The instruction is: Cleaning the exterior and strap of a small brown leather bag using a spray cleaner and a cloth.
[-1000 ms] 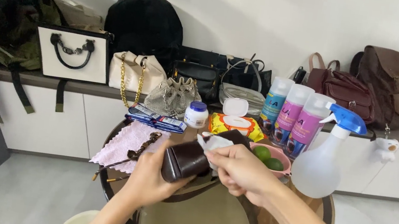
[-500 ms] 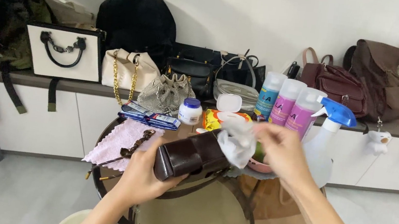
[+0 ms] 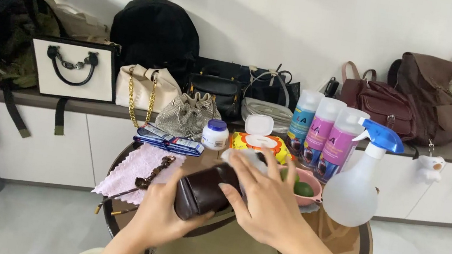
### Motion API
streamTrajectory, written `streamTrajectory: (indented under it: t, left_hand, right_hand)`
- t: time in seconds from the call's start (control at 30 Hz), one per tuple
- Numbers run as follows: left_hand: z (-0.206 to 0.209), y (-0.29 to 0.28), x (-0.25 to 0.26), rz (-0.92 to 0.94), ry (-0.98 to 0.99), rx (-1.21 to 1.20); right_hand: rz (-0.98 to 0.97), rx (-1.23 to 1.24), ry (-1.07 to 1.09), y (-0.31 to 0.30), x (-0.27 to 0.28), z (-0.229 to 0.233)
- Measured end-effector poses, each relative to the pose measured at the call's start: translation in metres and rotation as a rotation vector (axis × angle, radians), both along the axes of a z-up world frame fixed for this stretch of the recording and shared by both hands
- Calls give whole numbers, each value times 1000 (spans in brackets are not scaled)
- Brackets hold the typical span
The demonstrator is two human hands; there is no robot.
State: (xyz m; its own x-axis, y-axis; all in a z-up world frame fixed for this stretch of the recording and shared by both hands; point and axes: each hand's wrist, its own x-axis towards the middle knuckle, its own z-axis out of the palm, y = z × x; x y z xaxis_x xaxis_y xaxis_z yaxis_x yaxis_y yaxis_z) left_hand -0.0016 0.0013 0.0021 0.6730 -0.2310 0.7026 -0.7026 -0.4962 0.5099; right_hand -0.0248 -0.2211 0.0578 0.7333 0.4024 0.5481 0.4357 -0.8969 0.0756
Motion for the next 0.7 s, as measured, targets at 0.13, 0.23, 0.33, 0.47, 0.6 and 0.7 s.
streamTrajectory:
  t: [0.13, 0.23, 0.33, 0.47, 0.6, 0.7]
  left_hand:
    - [1, 1, 0, -3, 62, 50]
    - [5, -1, 0, 20, 139, -73]
    - [5, -1, -3, 43, 108, 14]
    - [2, 1, -1, 13, 79, -6]
    - [-4, -2, 2, 15, 59, 19]
    - [-5, 0, 1, -3, 21, 40]
  right_hand:
    - [21, -78, -167, -8, -1, -9]
    - [202, -65, -139, -21, -12, -16]
    - [201, -89, -247, -27, -20, -19]
    - [266, 17, -283, -24, -23, -21]
    - [188, -12, 31, -23, -16, -9]
    - [232, 93, 125, -5, -9, 6]
